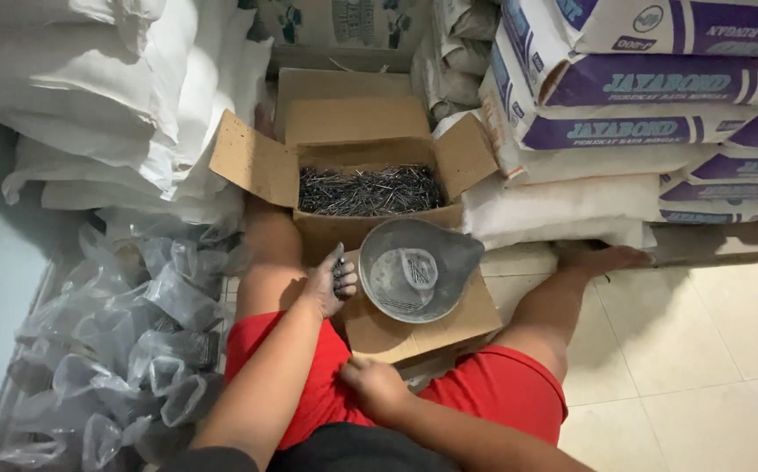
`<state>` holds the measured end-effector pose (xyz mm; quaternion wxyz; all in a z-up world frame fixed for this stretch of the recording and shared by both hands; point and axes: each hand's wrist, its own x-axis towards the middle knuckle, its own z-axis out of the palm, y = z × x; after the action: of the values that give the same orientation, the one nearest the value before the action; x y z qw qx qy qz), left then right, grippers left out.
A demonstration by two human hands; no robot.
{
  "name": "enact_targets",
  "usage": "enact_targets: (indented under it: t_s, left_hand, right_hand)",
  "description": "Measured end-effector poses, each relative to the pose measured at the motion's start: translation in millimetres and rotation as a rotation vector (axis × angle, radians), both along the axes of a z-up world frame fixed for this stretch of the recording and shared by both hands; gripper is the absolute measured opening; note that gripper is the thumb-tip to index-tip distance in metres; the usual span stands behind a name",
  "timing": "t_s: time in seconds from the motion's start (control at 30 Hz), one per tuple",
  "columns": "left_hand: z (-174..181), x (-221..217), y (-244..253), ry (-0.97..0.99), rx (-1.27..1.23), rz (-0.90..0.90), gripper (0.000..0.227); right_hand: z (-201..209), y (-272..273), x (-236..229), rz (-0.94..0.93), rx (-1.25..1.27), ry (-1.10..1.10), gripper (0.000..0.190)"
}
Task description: Manually transferring nails from a cardboard box into a metal funnel for packaging in a warehouse setting.
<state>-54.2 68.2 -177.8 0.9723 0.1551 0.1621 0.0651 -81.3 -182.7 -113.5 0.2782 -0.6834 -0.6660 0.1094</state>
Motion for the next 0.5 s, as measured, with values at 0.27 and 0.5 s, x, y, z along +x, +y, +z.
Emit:
enact_targets:
  t_s: [0.27,0.5]
  left_hand:
    - [0,0,-2,0.02,-0.049,0.061,0.041]
    - [-1,5,-6,-0.053,-0.106,0.027,0.039]
  right_hand:
    - [28,-18,33,0.378,-0.314,-0.015,0.024]
    - [-42,-11,15,0.235,-0.543,0.172,0.026]
